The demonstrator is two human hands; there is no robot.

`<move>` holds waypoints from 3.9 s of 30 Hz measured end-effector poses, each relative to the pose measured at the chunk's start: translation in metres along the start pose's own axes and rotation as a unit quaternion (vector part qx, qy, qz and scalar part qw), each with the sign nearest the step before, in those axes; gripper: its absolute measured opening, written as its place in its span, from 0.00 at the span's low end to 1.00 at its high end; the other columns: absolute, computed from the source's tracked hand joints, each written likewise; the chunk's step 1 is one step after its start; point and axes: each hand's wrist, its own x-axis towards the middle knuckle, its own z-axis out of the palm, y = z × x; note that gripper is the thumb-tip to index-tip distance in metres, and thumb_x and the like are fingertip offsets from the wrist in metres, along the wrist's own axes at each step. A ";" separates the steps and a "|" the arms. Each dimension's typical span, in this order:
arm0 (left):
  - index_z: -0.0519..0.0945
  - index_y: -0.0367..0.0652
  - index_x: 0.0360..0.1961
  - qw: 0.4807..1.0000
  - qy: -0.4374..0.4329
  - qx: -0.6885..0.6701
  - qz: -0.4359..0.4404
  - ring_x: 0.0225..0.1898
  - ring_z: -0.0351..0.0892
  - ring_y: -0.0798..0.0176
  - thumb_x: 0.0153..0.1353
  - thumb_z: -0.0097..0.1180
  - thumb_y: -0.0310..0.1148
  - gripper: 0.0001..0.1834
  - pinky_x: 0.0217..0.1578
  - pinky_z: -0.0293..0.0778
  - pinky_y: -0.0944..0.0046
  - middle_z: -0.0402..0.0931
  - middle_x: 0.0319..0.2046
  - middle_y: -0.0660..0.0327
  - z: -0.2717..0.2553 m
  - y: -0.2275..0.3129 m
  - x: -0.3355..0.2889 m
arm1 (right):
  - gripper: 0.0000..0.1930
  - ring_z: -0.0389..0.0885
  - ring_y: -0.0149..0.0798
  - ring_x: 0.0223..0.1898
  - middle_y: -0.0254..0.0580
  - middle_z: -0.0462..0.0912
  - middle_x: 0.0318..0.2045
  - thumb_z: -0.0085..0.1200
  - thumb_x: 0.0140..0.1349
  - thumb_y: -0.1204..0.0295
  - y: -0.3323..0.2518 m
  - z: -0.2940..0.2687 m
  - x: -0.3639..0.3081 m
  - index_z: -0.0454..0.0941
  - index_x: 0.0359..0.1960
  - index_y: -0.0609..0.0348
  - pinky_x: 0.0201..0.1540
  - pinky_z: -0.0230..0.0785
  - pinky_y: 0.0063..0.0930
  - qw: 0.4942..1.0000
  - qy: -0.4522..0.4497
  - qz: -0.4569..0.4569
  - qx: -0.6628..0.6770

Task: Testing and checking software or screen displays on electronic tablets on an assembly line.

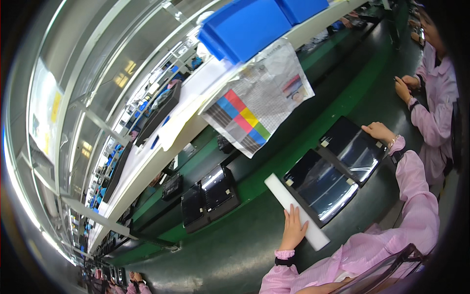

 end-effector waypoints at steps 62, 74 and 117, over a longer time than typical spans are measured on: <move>0.67 0.43 0.57 0.954 0.118 0.114 -0.251 0.37 0.77 0.49 0.59 0.52 0.34 0.24 0.37 0.72 0.55 0.74 0.36 0.54 -0.055 0.000 -0.015 | 0.07 0.77 0.56 0.25 0.58 0.76 0.19 0.48 0.57 0.74 -0.073 0.026 -0.112 0.76 0.29 0.66 0.30 0.69 0.46 0.991 0.016 -0.108 -0.081; 0.65 0.50 0.61 0.955 0.075 0.181 -0.223 0.34 0.75 0.52 0.59 0.52 0.38 0.27 0.45 0.68 0.53 0.72 0.32 0.55 -0.060 -0.004 -0.013 | 0.30 0.50 0.55 0.66 0.58 0.52 0.65 0.51 0.57 0.51 -0.117 0.058 -0.105 0.67 0.58 0.54 0.64 0.47 0.49 0.961 0.048 -0.240 -0.132; 0.50 0.32 0.64 0.968 0.034 -0.076 -0.235 0.59 0.62 0.38 0.61 0.52 0.41 0.37 0.58 0.59 0.52 0.57 0.61 0.40 -0.068 0.010 -0.051 | 0.32 0.66 0.49 0.58 0.55 0.61 0.60 0.45 0.66 0.56 -0.176 0.085 -0.162 0.52 0.65 0.60 0.59 0.59 0.36 0.877 -0.293 -0.165 0.344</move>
